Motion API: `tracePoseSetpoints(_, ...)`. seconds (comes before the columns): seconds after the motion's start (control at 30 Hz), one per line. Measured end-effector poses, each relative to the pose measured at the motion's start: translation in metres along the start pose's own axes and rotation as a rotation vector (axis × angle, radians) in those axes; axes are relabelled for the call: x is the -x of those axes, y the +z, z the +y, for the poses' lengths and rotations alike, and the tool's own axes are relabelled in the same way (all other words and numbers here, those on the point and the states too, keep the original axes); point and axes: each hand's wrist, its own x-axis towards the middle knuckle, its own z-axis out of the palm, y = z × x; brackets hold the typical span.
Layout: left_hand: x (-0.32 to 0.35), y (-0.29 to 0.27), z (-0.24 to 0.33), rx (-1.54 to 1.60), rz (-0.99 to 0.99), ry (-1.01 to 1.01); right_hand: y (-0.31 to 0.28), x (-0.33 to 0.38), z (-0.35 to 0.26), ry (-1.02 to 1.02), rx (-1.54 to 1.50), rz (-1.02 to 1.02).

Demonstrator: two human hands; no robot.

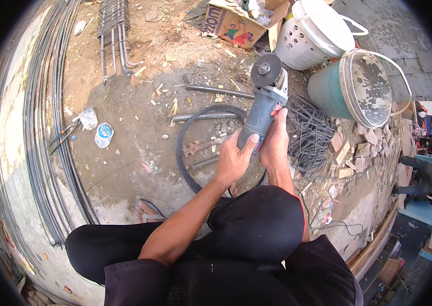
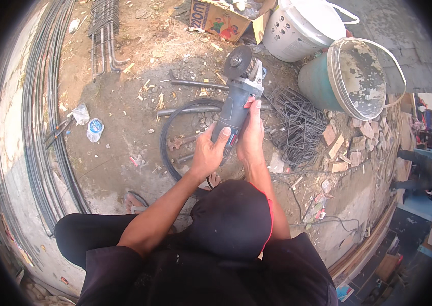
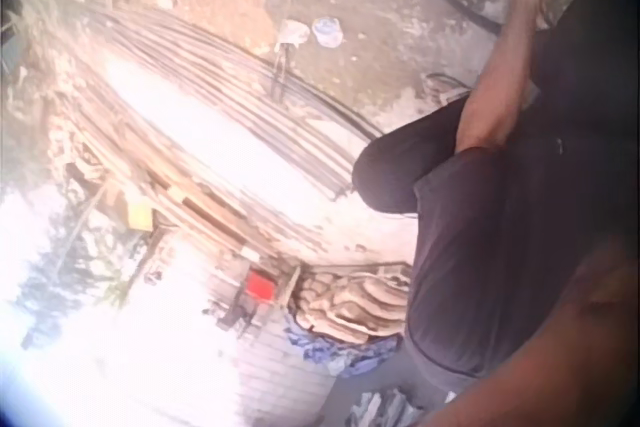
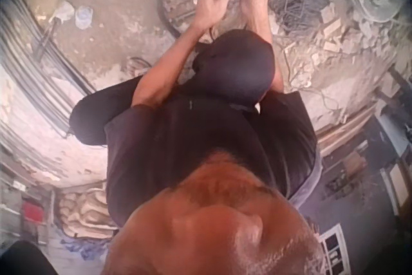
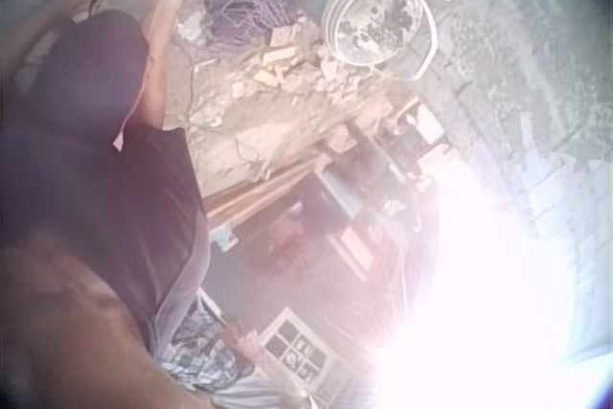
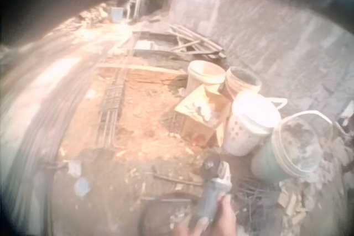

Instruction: The person assembles a rebar cage by arranging and tying metal rods together with wire. They then use an angle grinder to cut a coil of wire and continue tying the rebar cage.

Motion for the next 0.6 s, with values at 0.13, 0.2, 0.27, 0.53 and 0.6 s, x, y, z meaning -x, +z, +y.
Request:
tracePoseSetpoints(0.13,0.012,0.015,-0.001,0.106,-0.057,-0.034,-0.018,0.014,-0.005,0.066,0.052,-0.081)
tracePoseSetpoints(0.2,0.024,0.019,-0.025,-0.079,-0.052,0.028,-0.025,0.022,0.004,0.064,-0.049,-0.022)
tracePoseSetpoints(0.27,0.033,0.020,-0.020,-0.016,-0.122,-0.090,-0.035,0.037,0.003,0.080,-0.082,-0.002)
tracePoseSetpoints(0.53,0.038,0.029,-0.020,0.064,-0.255,-0.198,-0.055,0.038,0.006,0.121,0.028,0.209)
tracePoseSetpoints(0.6,0.038,0.029,-0.014,0.104,-0.227,-0.191,-0.049,0.038,-0.001,0.094,0.111,0.205)
